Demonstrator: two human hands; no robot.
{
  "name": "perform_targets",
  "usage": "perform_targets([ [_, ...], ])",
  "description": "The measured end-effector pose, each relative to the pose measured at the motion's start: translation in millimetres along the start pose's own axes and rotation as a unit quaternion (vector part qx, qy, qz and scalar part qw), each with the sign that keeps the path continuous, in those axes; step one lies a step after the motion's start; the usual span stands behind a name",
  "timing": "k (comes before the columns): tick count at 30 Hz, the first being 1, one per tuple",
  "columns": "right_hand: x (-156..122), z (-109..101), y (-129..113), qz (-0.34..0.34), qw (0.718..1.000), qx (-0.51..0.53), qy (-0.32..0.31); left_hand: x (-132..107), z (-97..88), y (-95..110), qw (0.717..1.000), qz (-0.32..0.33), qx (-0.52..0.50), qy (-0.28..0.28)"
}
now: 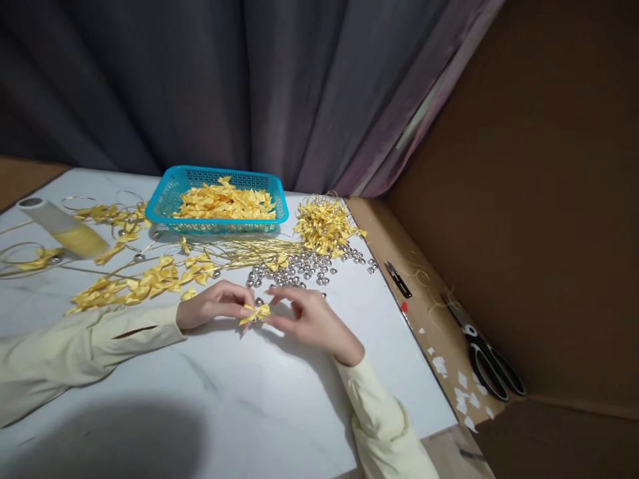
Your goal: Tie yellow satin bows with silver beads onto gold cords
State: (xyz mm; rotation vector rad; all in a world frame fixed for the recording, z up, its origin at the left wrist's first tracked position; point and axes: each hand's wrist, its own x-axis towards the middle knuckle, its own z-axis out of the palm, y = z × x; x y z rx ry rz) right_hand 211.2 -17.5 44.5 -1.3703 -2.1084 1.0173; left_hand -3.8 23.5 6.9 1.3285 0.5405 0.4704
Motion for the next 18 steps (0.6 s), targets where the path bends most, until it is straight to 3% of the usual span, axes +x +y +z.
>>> perform_targets([
  [4,2.0,15.7,-10.7,-0.045,0.998,-0.03,-0.021,-0.3,-0.1,-2.0,1.0,0.015,0.022,-0.008],
  [18,1.2,14.2,-4.4,0.033,0.998,0.046,0.007,-0.3,1.2,-5.9,0.979,0.075,0.186,0.031],
])
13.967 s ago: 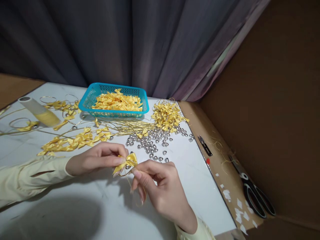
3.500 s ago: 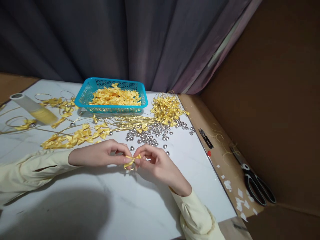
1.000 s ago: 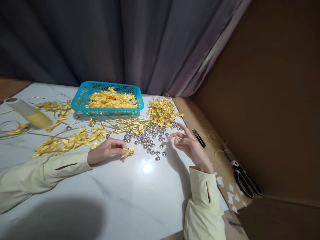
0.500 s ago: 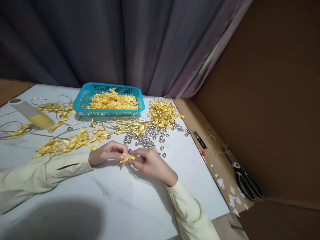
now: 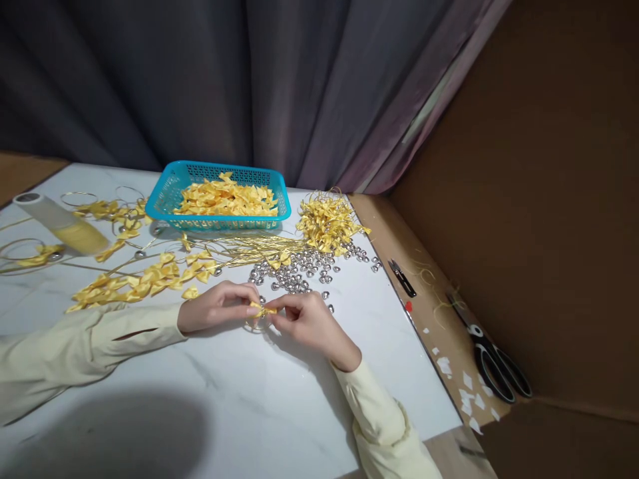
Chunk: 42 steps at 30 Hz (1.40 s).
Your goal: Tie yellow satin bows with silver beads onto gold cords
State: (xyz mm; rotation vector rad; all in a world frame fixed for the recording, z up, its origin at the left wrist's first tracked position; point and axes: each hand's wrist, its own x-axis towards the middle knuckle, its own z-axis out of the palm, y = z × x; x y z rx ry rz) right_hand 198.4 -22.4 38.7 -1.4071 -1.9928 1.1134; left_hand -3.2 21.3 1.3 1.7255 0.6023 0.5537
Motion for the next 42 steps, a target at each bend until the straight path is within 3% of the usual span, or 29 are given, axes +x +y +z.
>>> perform_targets([
  [7,0.5,1.2,3.6,-0.013,1.0,-0.01,0.007,-1.0,1.2,-1.8,0.997,0.016,0.074,0.027],
  [20,0.8,2.2,3.3,-0.008,1.0,0.005,0.029,0.3,4.2,-2.0,0.995,0.016,0.088,0.037],
  [29,2.2,2.5,4.4,0.011,0.998,0.051,0.022,0.5,4.6,-1.9,0.997,-0.001,0.071,0.039],
  [34,2.1,2.5,5.7,0.018,0.992,0.119,0.028,1.8,2.4,1.8,1.0,0.006,0.017,0.001],
  [42,2.4,1.8,1.4,0.012,0.996,0.079,0.031,2.6,1.1,0.1,1.0,0.015,0.019,-0.002],
])
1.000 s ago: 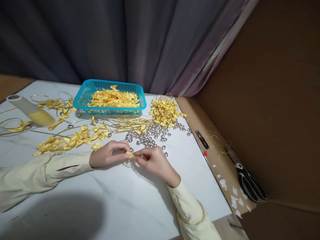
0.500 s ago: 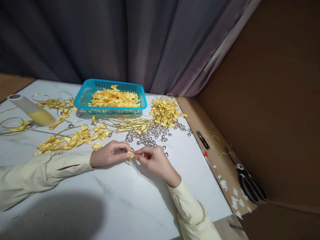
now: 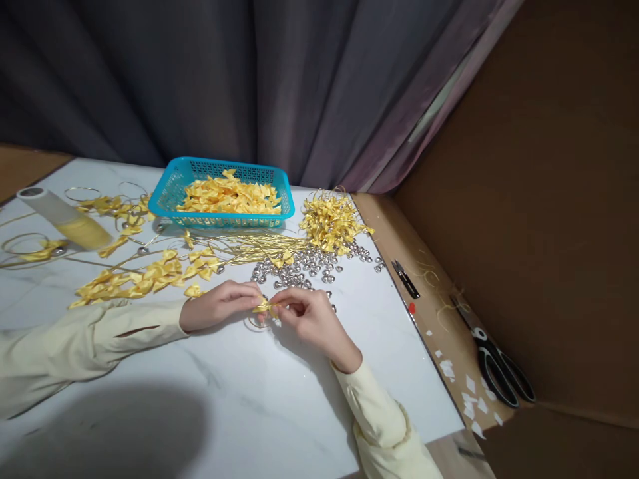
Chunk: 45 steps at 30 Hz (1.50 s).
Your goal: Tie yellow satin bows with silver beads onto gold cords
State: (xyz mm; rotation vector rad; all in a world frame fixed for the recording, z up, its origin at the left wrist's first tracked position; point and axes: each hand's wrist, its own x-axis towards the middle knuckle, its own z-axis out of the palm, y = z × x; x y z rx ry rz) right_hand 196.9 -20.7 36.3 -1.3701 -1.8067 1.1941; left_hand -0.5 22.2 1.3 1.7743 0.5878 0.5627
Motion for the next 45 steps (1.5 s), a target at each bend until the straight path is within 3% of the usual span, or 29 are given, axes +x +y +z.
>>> perform_targets([
  [10,-0.2,-0.4,1.8,-0.011,1.0,0.014,0.0,-1.3,0.5,4.5,1.0,-0.014,0.007,-0.004],
  [18,0.2,0.2,0.9,-0.005,1.0,-0.011,-0.003,-1.5,1.4,-1.3,0.999,0.01,0.047,0.011],
  [29,0.7,0.8,0.1,-0.007,1.0,0.025,-0.001,-2.4,1.0,2.7,1.0,-0.008,0.024,0.012],
  [45,1.7,3.8,4.6,-0.048,0.998,-0.029,0.008,-1.7,0.7,1.7,1.0,-0.005,0.006,0.014],
])
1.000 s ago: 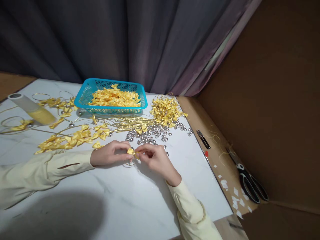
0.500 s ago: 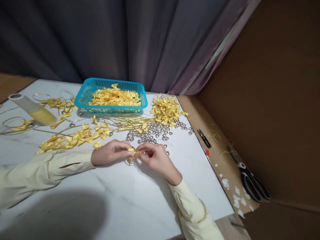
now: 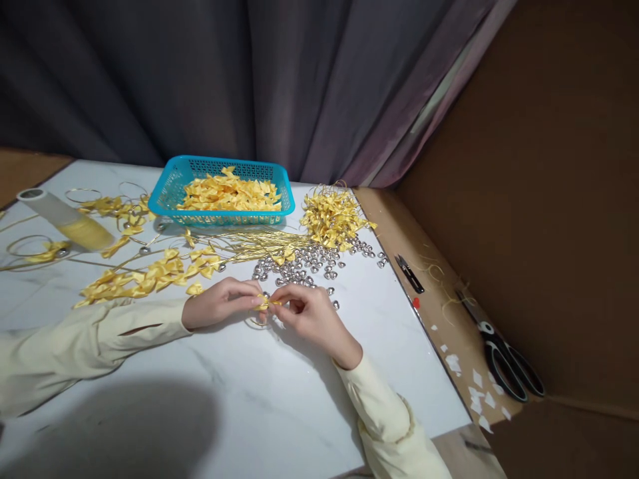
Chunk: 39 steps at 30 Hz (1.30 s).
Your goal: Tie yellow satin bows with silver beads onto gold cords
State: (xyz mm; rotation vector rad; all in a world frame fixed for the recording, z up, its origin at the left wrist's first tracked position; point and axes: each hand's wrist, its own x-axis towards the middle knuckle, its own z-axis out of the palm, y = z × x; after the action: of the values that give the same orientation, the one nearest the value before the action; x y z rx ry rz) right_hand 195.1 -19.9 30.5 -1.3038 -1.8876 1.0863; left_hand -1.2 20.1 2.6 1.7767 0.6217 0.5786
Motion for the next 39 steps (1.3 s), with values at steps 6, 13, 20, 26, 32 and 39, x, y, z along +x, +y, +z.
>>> perform_targets([
  [6,0.1,-0.2,-0.3,0.001,1.0,-0.001,0.006,0.4,0.0,-0.2,1.0,-0.001,0.003,0.005],
  [13,0.7,1.7,3.6,0.003,1.0,-0.007,0.013,0.1,-0.4,-1.6,1.0,-0.007,-0.004,0.009],
  [20,1.0,2.2,2.8,0.009,1.0,0.013,0.011,-0.8,-0.2,-2.7,1.0,-0.001,0.027,0.011],
  [26,0.9,0.8,0.5,0.006,1.0,0.015,0.009,-0.8,-0.9,-2.6,0.999,0.001,0.034,0.006],
  [32,0.4,1.9,0.0,0.026,0.999,0.032,0.003,-1.1,-1.5,-0.6,1.0,0.001,0.028,-0.002],
  [39,0.5,1.4,-0.3,0.035,0.999,0.041,-0.006,-1.2,-0.3,1.2,1.0,0.013,0.017,0.004],
])
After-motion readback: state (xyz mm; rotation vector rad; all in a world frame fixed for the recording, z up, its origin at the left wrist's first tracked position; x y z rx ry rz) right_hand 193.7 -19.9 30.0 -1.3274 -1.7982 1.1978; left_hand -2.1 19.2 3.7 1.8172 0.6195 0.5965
